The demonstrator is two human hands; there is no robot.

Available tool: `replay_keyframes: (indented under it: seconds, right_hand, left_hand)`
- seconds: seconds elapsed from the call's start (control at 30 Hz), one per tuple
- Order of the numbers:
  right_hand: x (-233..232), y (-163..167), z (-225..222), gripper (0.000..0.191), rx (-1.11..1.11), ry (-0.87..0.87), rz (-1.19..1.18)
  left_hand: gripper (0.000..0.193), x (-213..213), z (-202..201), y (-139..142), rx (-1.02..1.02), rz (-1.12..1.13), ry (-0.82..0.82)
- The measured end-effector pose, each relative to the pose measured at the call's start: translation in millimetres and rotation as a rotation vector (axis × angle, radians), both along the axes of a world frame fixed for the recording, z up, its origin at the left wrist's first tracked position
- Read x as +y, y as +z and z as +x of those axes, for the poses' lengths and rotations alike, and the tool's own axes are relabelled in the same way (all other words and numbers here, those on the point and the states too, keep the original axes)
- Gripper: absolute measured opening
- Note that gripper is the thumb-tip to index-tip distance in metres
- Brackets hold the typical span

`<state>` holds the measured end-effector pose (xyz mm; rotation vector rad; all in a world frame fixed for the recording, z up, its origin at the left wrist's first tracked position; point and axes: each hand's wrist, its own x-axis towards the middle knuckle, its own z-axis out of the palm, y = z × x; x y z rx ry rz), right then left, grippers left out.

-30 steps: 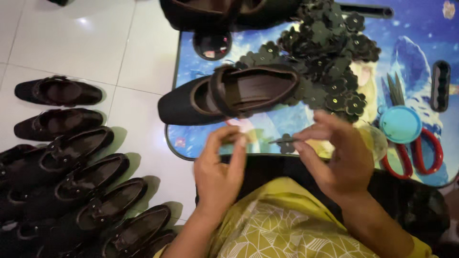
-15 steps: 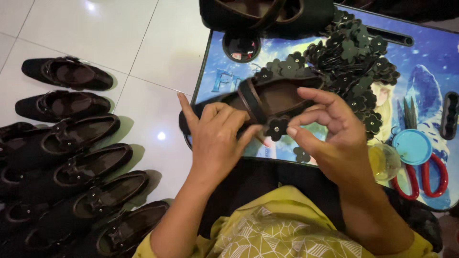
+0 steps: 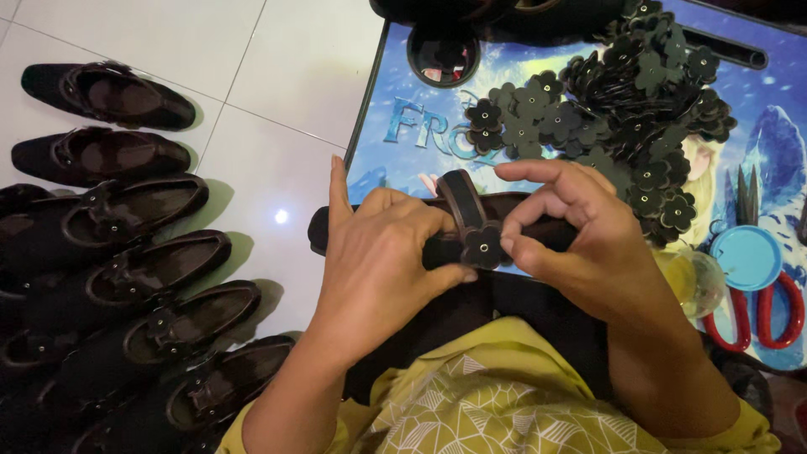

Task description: The person sits on the floor with a lap tray holding black flower-shaped fabric pieces, a small container of glue, and scissors. The person picks up flower pieces, presses them onto the straps of black Mary Jane shoes, and places finished shoes in rows on the floor.

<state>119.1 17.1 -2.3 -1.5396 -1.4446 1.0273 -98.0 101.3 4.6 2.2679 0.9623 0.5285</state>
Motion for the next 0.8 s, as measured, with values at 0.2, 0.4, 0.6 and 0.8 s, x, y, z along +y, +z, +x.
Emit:
replay_keyframes:
  seconds: [0.2,0.4,0.6,0.8]
  right_hand:
    - [1.7,-0.9,1.2,0.063,-0.134,0.042,0.043]
    - [4.1,0.0,-2.1,0.061,-0.155,0.012,0.022]
    - [5.4,-2.2,-1.4,0.059,-0.274,0.029,0.078]
    - [2.8,-6.7,-1.8,0.058,-0.169,-0.022,0.008]
  left_hand:
    - [0.057,2.8,1.4,-1.9,-0.049,0.018,-0.024]
    - [0.039,0.2,3.3,-6.7,-0.026,-0.013,0.019]
    - [0.031,-1.9,5.5,-7.4,-0.043,0.03,0.036]
    - [0.031,-5.0,7.8,-8.9,-0.038,0.057,0.047]
